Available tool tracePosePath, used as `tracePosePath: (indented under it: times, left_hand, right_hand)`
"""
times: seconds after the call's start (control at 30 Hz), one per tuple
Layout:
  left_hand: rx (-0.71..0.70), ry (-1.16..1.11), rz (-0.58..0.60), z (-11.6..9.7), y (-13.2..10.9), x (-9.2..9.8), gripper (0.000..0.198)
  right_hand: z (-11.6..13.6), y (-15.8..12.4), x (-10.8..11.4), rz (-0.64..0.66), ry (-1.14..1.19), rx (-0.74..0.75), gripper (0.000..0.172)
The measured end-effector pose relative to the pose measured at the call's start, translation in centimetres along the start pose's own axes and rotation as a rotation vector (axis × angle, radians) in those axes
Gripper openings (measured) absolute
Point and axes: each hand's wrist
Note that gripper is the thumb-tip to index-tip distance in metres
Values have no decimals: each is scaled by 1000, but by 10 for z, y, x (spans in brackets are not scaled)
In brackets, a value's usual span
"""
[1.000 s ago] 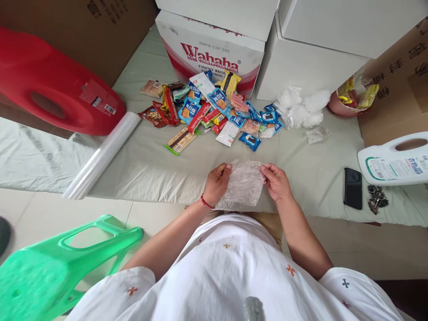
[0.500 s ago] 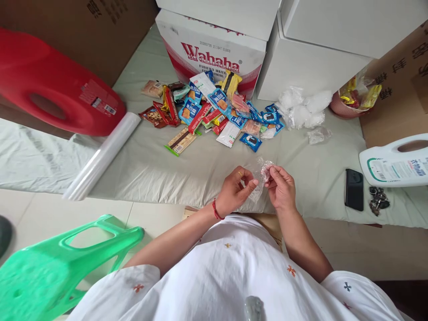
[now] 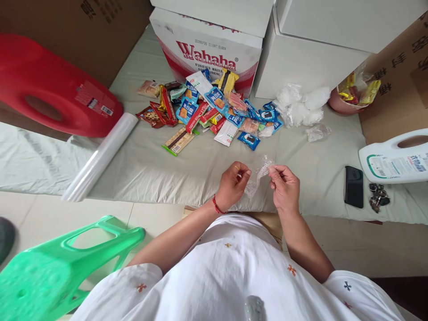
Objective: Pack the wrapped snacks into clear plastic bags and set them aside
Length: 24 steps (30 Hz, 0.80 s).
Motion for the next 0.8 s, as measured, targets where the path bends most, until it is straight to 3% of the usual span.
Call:
tracePosePath:
  times: [0.07, 0.23, 0.3, 0.4, 0.5, 0.57, 0.63, 0.7, 0.8]
  left_hand:
    - [23, -94, 50, -4, -3, 0, 31]
    - [285, -578, 349, -17, -10, -6, 50]
    - [323, -653, 345, -19, -11, -8, 51]
    - [361, -668, 273, -17, -8, -9, 47]
    - [383, -661, 197, -11, -6, -7, 44]
    - [324, -598, 149, -5, -7, -6, 41]
    - [219, -447, 113, -1, -9, -4, 39]
    - [106, -246, 92, 1, -13, -3, 39]
    - [-26, -42, 110, 0, -18, -2, 41]
  right_hand:
    - [5, -3, 2, 30, -86, 167, 22]
    - [20, -13, -1, 268, -436, 656, 6]
    - [20, -18, -4, 323, -547, 792, 10]
    - [13, -24, -6, 373, -631, 864, 14]
    - [9, -29, -6, 405, -572, 831, 16]
    - [11, -31, -3, 388, -474, 740, 13]
    - [14, -30, 0, 306, -362, 546, 13]
    - [16, -25, 1, 207, -233, 285, 29]
    - [15, -15, -1, 193, -91, 18, 46]
Point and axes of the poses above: each hand's wrist, its own y-axis towards the middle knuckle, its own x-axis out of the back of the hand, z = x × y, and after that the axes turned 7 degrees about x, right-handed
